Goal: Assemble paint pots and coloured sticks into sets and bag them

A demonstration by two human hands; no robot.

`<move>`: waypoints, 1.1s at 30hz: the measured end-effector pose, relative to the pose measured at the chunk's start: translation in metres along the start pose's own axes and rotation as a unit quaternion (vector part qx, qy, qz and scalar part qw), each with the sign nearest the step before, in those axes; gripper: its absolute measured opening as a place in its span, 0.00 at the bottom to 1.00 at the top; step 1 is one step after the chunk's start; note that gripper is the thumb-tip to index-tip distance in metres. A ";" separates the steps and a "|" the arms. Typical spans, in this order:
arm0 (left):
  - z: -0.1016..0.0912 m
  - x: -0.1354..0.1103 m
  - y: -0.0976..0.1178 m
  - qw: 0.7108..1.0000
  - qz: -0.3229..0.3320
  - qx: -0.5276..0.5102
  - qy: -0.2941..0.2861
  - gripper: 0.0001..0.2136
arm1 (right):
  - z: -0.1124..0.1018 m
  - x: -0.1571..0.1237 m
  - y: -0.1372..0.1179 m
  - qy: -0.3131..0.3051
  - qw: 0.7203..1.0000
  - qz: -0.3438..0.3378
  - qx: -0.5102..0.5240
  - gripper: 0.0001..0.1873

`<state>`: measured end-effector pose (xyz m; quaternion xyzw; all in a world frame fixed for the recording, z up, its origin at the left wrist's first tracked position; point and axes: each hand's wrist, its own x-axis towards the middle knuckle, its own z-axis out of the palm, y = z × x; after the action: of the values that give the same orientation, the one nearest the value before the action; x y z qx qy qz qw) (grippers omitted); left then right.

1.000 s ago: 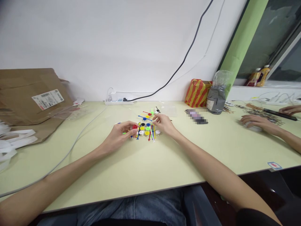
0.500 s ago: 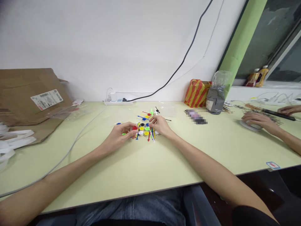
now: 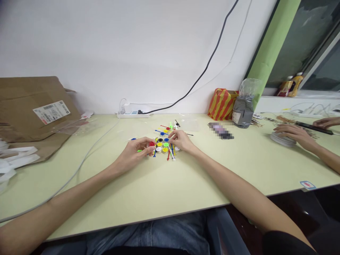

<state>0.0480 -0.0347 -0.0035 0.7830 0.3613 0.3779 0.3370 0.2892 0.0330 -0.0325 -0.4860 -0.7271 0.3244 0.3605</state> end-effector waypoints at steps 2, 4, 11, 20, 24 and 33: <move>0.000 0.000 0.001 1.000 0.003 0.000 0.000 0.14 | 0.000 0.001 0.001 0.005 1.000 0.002 0.020 0.10; 0.000 0.000 0.001 1.000 0.006 0.004 0.004 0.13 | -0.002 0.003 0.002 0.025 0.999 -0.001 0.031 0.10; 0.000 0.001 0.000 0.999 0.013 0.025 0.020 0.14 | -0.015 0.001 -0.009 0.097 0.993 -0.049 0.049 0.12; 0.000 0.001 0.002 1.000 0.009 -0.002 0.026 0.14 | -0.021 -0.005 -0.026 0.256 0.952 -0.154 0.063 0.06; 0.001 0.002 0.004 0.998 -0.004 -0.065 0.019 0.14 | -0.021 -0.013 -0.034 0.333 0.915 -0.227 -0.009 0.06; 0.002 0.000 0.003 0.988 -0.060 -0.140 0.016 0.17 | -0.004 -0.039 -0.065 0.368 0.845 -0.377 -0.094 0.10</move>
<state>0.0503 -0.0367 -0.0020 0.6989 0.3567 0.4161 0.4595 0.2724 -0.0238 0.0144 -0.2897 -0.6955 -0.1089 0.6485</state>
